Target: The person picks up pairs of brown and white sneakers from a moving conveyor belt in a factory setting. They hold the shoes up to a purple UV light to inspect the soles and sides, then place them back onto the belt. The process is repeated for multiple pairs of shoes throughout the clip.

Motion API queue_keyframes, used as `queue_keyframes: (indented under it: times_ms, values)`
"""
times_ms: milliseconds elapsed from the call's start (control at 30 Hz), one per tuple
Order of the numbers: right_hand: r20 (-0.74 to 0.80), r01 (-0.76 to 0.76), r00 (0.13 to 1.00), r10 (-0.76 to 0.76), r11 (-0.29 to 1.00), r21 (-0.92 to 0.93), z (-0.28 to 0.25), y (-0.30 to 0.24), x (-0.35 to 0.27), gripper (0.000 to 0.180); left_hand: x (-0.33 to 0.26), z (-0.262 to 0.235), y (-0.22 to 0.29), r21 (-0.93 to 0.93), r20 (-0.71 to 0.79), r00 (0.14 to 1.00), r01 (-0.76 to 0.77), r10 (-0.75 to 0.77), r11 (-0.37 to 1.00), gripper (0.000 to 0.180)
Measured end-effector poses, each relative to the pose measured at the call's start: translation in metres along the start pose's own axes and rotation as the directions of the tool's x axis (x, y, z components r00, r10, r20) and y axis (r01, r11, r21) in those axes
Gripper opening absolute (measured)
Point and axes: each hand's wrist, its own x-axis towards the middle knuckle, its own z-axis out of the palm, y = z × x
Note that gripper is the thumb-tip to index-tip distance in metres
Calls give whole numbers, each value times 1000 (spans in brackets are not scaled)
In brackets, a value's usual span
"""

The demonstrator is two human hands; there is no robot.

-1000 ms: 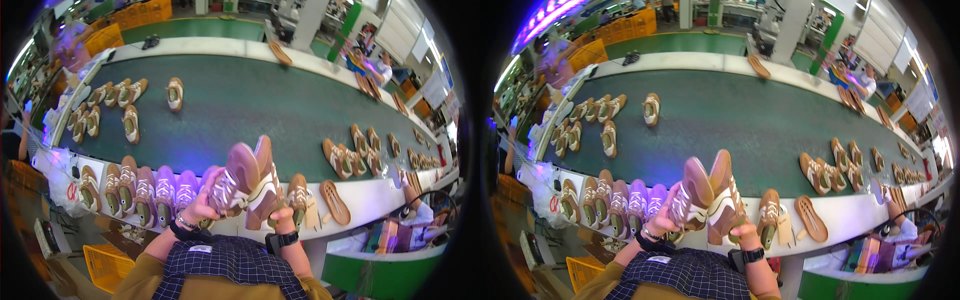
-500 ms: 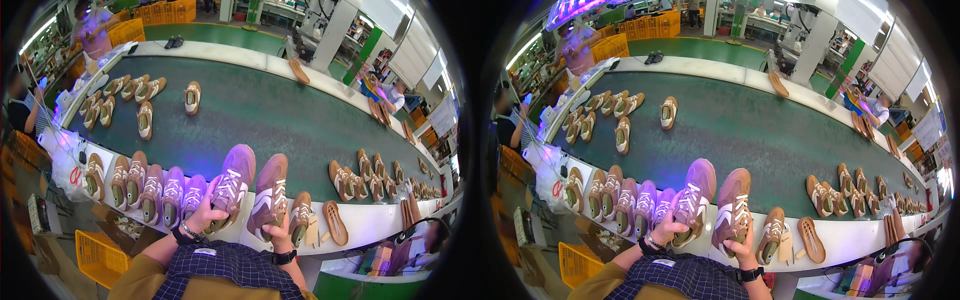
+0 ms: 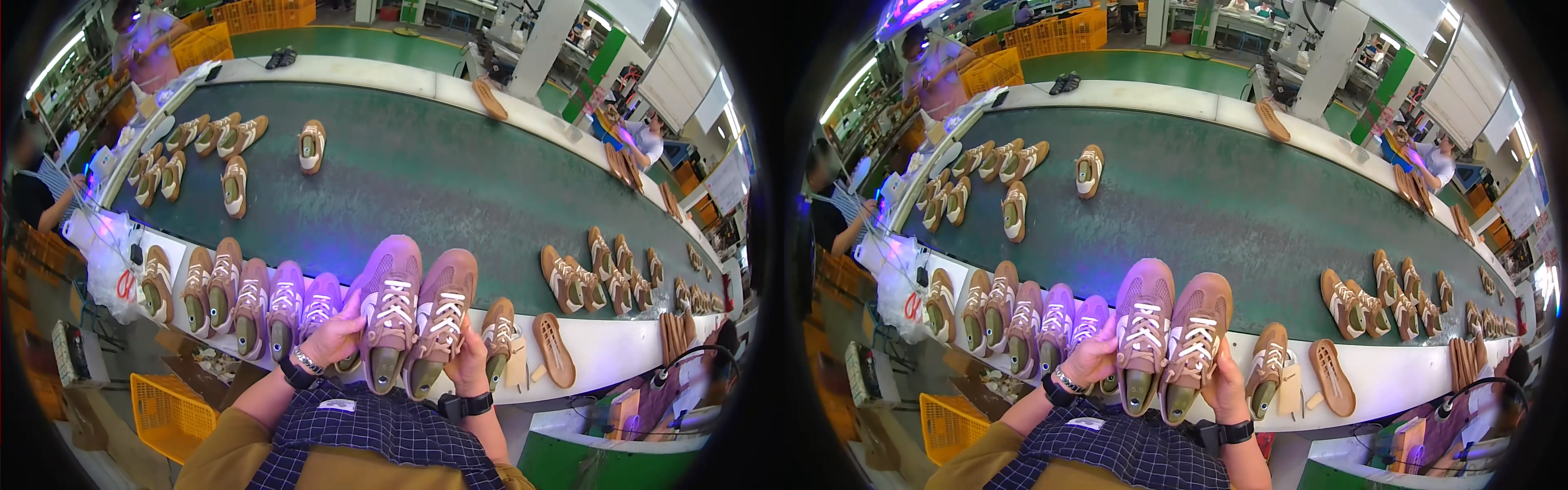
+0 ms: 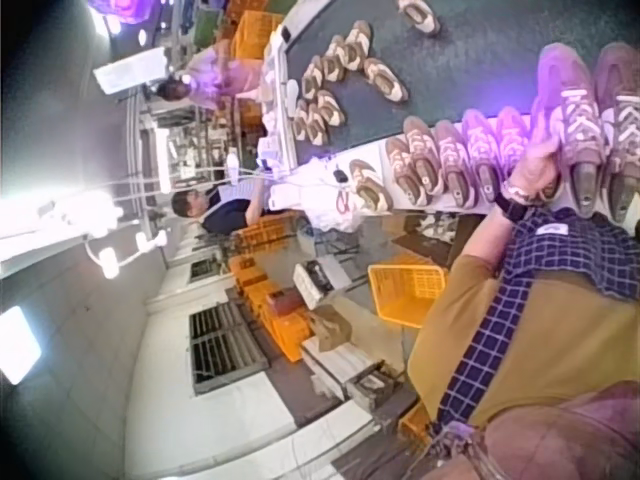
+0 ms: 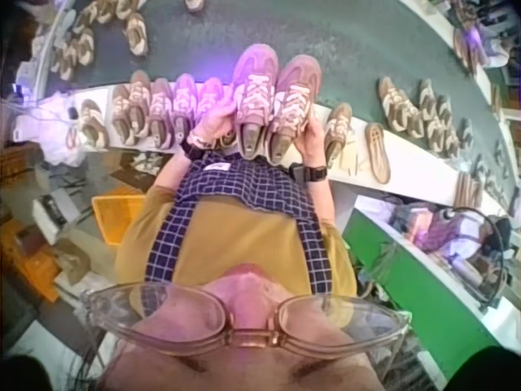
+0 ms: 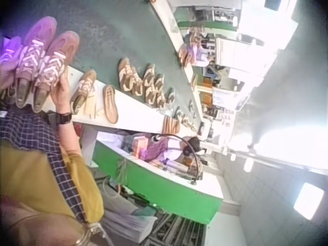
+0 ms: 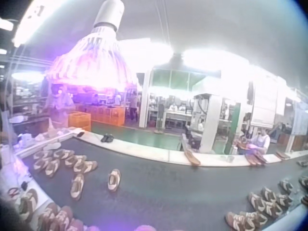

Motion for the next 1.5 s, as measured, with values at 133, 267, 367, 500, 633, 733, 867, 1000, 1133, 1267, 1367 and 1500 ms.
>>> queue_keyframes:
  times_ms: [133, 267, 367, 500, 633, 733, 867, 1000, 1133, 1267, 1367, 1500]
  values:
    - [30, -158, 987, 156, 982, 102, -3, 0, -9, 82, -11, -6, -3, -22, 7, 996, 89, -89, 996, 77]
    - [31, -161, 987, 158, 980, 119, -5, 1, -14, 79, -10, -12, -2, 36, 4, 993, 121, -121, 992, 81]
    - [40, -179, 984, 176, 981, 71, -13, -1, -13, 74, -9, -4, 1, 73, 10, 991, 132, -133, 989, 83]
    - [40, -184, 982, 182, 982, 43, -16, -1, -10, 73, -8, -6, 0, 97, -15, 993, 118, -118, 988, 79]
    - [-86, -172, 982, 171, 985, -7, -26, -6, -1, 61, 8, -3, 0, 6, -14, 1000, 10, -10, 1000, 65]
    - [-259, 38, 966, -25, 998, 47, -16, -8, 10, 52, 18, -7, 3, -98, -153, 978, -156, 140, 983, 54]
    - [-388, 171, 913, -126, 982, 83, 4, -17, 23, 48, 22, -17, 10, -215, -300, 930, -283, 213, 935, 42]
    - [-477, 183, 871, -115, 978, 98, 2, -8, 23, 49, 21, -15, 12, -162, -407, 881, -328, 239, 931, 40]
    - [-499, 151, 863, -73, 981, 119, 4, 2, 23, 50, 17, -11, 11, -134, -482, 843, -342, 240, 930, 40]
    - [-491, 131, 869, -66, 986, 99, 5, 8, 23, 48, 16, -14, 9, -134, -491, 843, -320, 218, 938, 41]
    - [-503, 131, 862, -62, 986, 103, 6, 10, 23, 48, 17, -15, 8, -137, -478, 854, -304, 206, 943, 41]
    - [-518, 144, 853, -54, 980, 136, 12, 8, 23, 44, 19, -15, 7, -149, -461, 867, -286, 190, 946, 41]
